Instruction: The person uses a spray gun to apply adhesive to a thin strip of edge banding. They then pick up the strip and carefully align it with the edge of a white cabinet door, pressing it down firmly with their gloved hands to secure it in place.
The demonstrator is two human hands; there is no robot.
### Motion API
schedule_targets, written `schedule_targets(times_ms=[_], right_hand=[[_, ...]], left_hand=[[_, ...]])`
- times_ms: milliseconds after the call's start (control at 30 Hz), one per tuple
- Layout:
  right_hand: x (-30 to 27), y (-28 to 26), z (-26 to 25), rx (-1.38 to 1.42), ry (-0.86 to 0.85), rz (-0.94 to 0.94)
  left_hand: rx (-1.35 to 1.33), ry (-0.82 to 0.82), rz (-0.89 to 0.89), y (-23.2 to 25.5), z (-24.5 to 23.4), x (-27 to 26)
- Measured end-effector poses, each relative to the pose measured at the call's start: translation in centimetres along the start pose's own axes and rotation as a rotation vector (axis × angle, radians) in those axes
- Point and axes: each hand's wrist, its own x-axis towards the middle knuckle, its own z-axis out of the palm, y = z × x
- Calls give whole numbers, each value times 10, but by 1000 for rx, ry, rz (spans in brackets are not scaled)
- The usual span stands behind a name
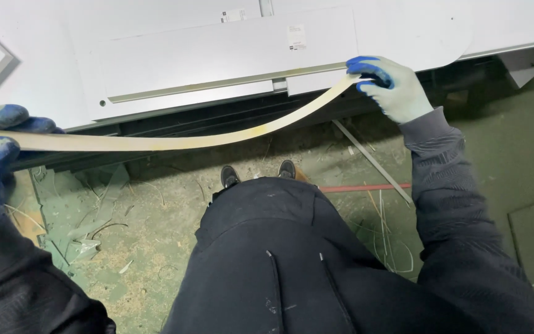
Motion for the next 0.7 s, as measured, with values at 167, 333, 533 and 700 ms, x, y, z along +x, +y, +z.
schedule_targets(times_ms=[167, 333, 533, 700], right_hand=[[-9, 6, 12, 97, 333, -72], [-15, 31, 29, 190, 600, 2], [-15, 68, 46, 442, 775, 43], [-8, 96, 58, 434, 915, 96]], left_hand=[[-274, 107, 248, 34, 106, -48], [-311, 212, 257, -6, 110, -24], [-615, 372, 147, -81, 120, 37], [-333, 407, 175, -87, 157, 41]])
